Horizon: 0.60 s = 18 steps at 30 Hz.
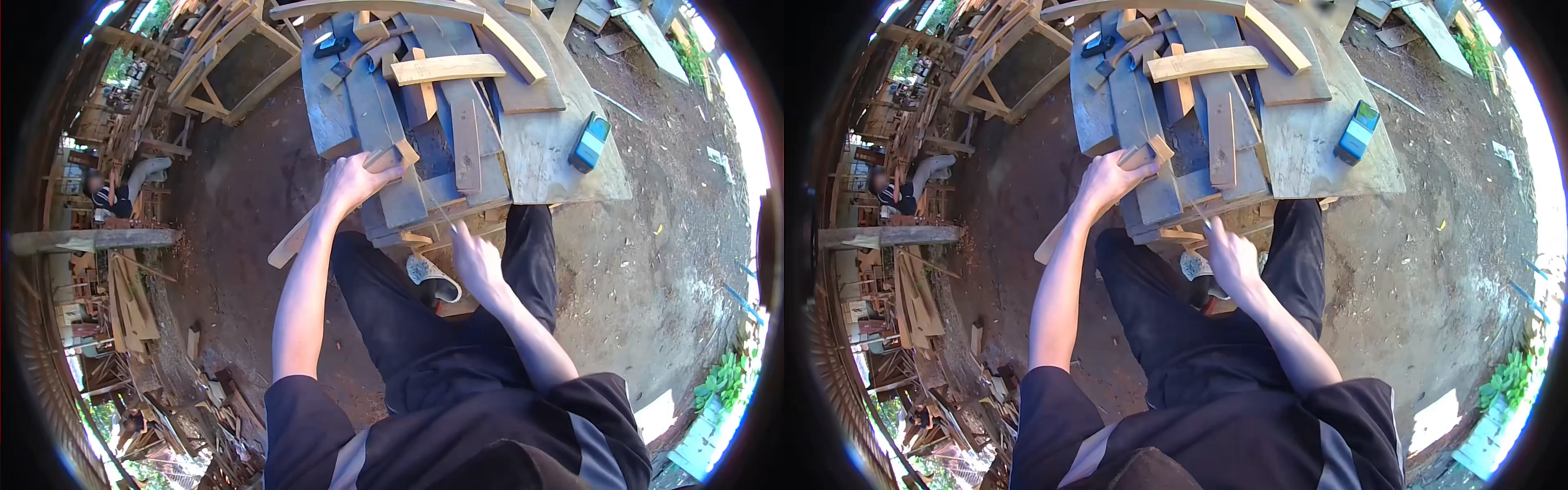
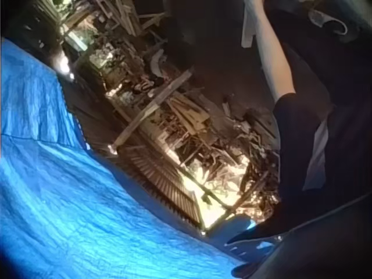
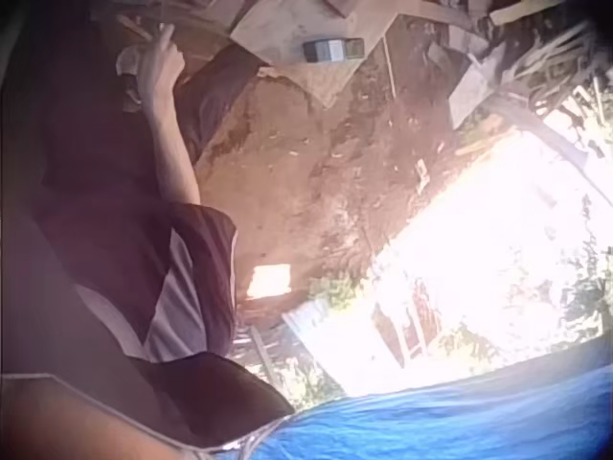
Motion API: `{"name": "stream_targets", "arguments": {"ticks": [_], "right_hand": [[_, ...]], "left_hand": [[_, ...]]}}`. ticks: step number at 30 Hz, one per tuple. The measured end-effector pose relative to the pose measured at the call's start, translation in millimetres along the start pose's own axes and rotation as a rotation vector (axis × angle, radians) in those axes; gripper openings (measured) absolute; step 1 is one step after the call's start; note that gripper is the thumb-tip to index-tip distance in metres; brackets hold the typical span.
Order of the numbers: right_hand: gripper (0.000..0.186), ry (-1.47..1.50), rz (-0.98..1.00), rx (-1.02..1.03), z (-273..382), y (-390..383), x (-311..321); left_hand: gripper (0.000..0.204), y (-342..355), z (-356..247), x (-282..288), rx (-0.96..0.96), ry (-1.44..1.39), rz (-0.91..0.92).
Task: Manually shaping and checking a wooden piece using a small saw and hands.
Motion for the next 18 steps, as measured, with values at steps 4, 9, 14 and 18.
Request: {"name": "stream_targets", "arguments": {"ticks": [4,9,14,18], "right_hand": [[0.016,0.036,0.037,-0.035,8,-17,17],[0.021,-0.009,0.075,-0.038,21,6,10],[0.020,-0.033,0.024,-0.028,16,31,25],[0.018,-0.024,0.041,0.001,10,12,14]], "left_hand": [[0.064,2,-10,5,-0.085,-0.067,0.003],[0.063,17,5,0,-0.140,-0.115,-0.047],[0.064,24,19,5,-0.166,-0.214,-0.105],[0.066,24,12,3,-0.050,-0.169,0.026]]}}
Point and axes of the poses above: each hand's wrist, its own y-axis towards the middle knuckle, its own x-axis out of the back of the hand, z = x × y, the point moved 10 cm from there along y, towards the middle knuckle, and after that the axes turned 6 degrees about y, right-handed, at the moved point
